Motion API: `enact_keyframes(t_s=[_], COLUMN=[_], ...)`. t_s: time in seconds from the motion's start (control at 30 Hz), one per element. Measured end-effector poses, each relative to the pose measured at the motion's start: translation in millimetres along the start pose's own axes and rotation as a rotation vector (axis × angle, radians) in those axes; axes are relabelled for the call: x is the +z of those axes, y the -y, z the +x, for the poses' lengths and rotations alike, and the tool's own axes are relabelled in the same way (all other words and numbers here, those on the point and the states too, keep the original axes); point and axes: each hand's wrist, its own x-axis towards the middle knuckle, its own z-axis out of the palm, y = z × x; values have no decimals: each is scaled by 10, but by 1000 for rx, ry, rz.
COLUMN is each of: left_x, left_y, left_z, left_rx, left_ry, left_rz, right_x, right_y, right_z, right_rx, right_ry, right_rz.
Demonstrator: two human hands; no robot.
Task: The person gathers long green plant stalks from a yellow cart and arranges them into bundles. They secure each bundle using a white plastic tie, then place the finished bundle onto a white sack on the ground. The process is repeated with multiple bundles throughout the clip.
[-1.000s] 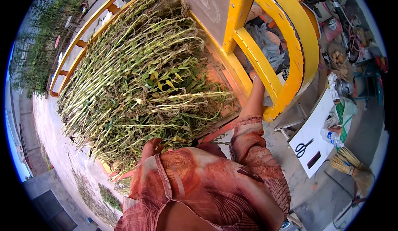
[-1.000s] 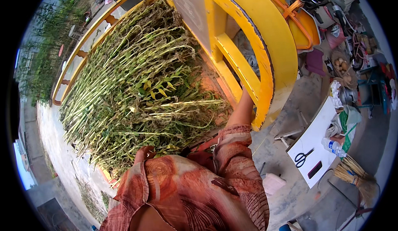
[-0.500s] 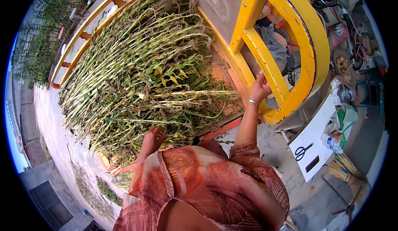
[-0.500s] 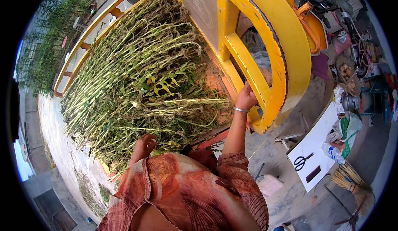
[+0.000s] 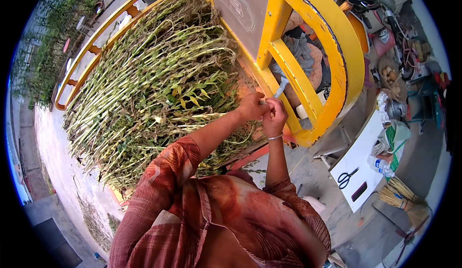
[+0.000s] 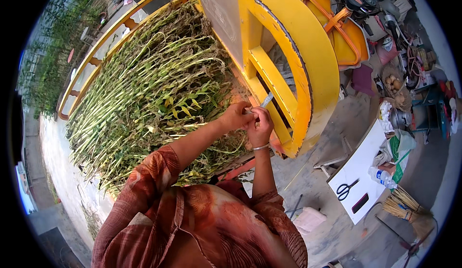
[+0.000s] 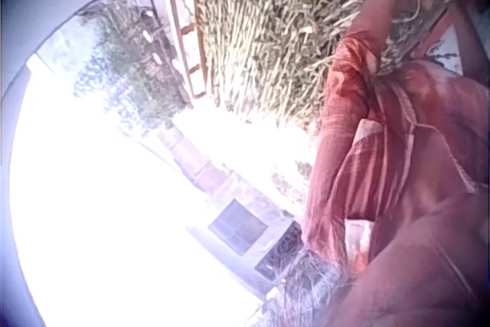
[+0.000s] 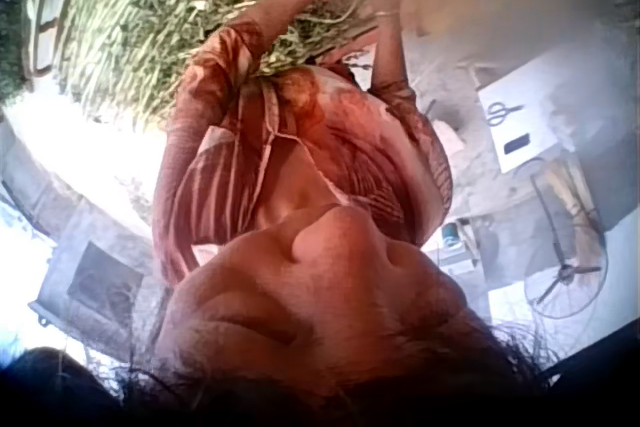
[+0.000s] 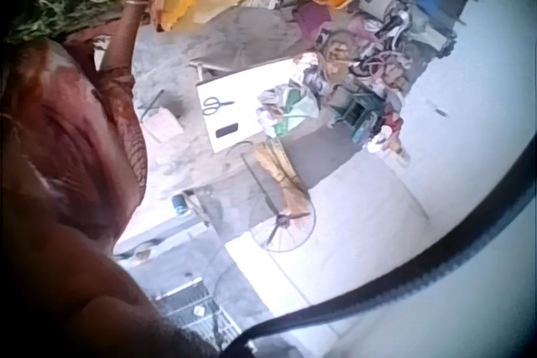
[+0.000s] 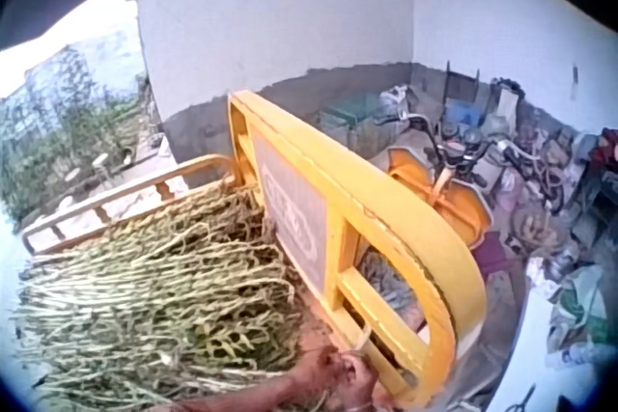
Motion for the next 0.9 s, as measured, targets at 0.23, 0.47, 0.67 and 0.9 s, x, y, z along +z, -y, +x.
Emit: enact_keyframes(t_s=[0.23, 0.47, 0.67, 0.9], left_x=[-94, -571, -1850, -2002], left_y=[320, 274, 1126, 1437], left_z=[-91, -1289, -3337, -4755], left_rx=[253, 474, 253, 42], left_ry=[-62, 146, -434, -1248], left_rz=[315, 280, -490, -436], right_x=[97, 346, 213, -403], right_y=[-230, -1777, -2052, -1342], right_z=[743, 1327, 1388, 1245], right_rx=[230, 399, 494, 192], right_ry=[139, 219, 447, 450], right_rz=[-629, -685, -697, -889])
